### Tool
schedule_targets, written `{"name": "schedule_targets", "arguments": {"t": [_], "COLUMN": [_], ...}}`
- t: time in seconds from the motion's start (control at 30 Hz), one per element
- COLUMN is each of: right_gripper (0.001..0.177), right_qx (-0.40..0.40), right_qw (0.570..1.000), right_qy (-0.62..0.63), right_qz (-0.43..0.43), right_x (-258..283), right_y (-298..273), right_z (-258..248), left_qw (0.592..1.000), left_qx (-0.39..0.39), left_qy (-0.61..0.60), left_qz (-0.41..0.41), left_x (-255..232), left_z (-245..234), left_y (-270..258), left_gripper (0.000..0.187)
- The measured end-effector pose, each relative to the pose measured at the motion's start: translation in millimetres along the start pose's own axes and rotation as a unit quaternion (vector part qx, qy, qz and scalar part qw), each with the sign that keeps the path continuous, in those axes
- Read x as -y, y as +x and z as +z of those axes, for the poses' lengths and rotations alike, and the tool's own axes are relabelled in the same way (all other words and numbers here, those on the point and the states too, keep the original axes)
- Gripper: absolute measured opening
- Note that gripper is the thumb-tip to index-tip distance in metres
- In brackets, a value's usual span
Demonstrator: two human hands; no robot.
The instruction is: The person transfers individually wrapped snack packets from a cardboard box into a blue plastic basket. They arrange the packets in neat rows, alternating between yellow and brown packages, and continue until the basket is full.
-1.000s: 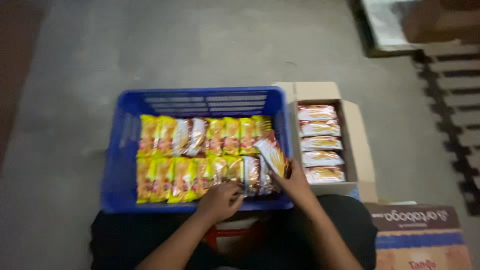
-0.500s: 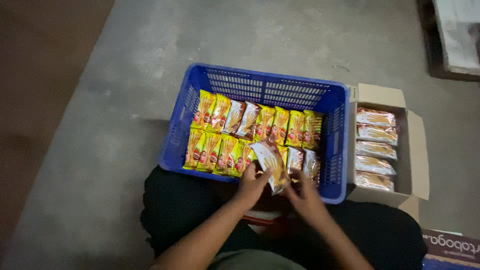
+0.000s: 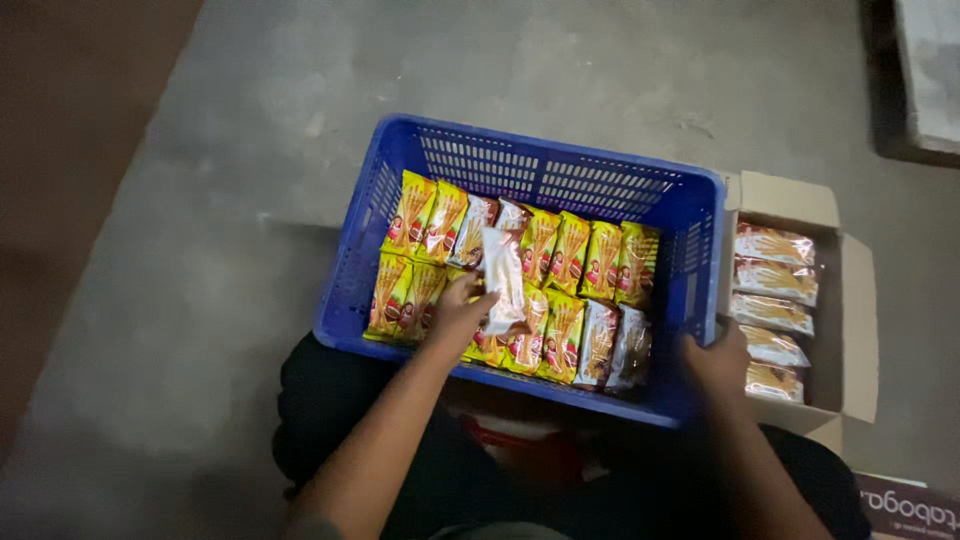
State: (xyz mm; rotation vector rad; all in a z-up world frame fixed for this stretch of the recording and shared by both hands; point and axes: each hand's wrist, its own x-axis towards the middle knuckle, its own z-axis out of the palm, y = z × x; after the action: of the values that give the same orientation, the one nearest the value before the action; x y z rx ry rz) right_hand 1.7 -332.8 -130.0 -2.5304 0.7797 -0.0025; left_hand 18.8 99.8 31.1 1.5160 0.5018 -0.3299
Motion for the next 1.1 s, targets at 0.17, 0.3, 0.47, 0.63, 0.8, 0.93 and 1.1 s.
{"name": "schedule_targets", "arguments": {"t": [0.17,0.3,0.47,0.63,0.8,0.93,1.1], "right_gripper": [0.061,0.062,0.06,0.055,0.055,0.057,0.055], "right_qx": [0.039,0.046,0.042,0.053,0.072,0.09,0.092], "right_qw": [0.998,0.997,0.995,0.996,0.995,0.993,0.994], "right_qy": [-0.011,-0.055,-0.08,-0.051,-0.064,-0.048,-0.043], "right_qz": [0.04,0.022,0.035,0.05,0.038,0.058,0.047], "right_x": [63,54,70,92,87,94,81], "right_y": [-37,-33,-39,-50,-51,-50,-46], "right_z": [-53,-47,-54,-69,-71,-73,-66], "left_qw": [0.998,0.976,0.944,0.931,0.833,0.845,0.839], "left_qx": [-0.027,-0.031,-0.054,-0.078,-0.119,-0.1,-0.072], "left_qy": [0.008,0.117,0.301,0.313,0.449,0.444,0.487], "left_qz": [0.063,0.179,0.121,0.172,0.301,0.282,0.233], "left_x": [43,95,89,74,77,89,85], "left_z": [26,63,79,80,76,74,74], "left_y": [101,194,199,180,184,197,194], "left_gripper": [0.053,0.025,0.025,0.02,0.013,0.018,0.017]}}
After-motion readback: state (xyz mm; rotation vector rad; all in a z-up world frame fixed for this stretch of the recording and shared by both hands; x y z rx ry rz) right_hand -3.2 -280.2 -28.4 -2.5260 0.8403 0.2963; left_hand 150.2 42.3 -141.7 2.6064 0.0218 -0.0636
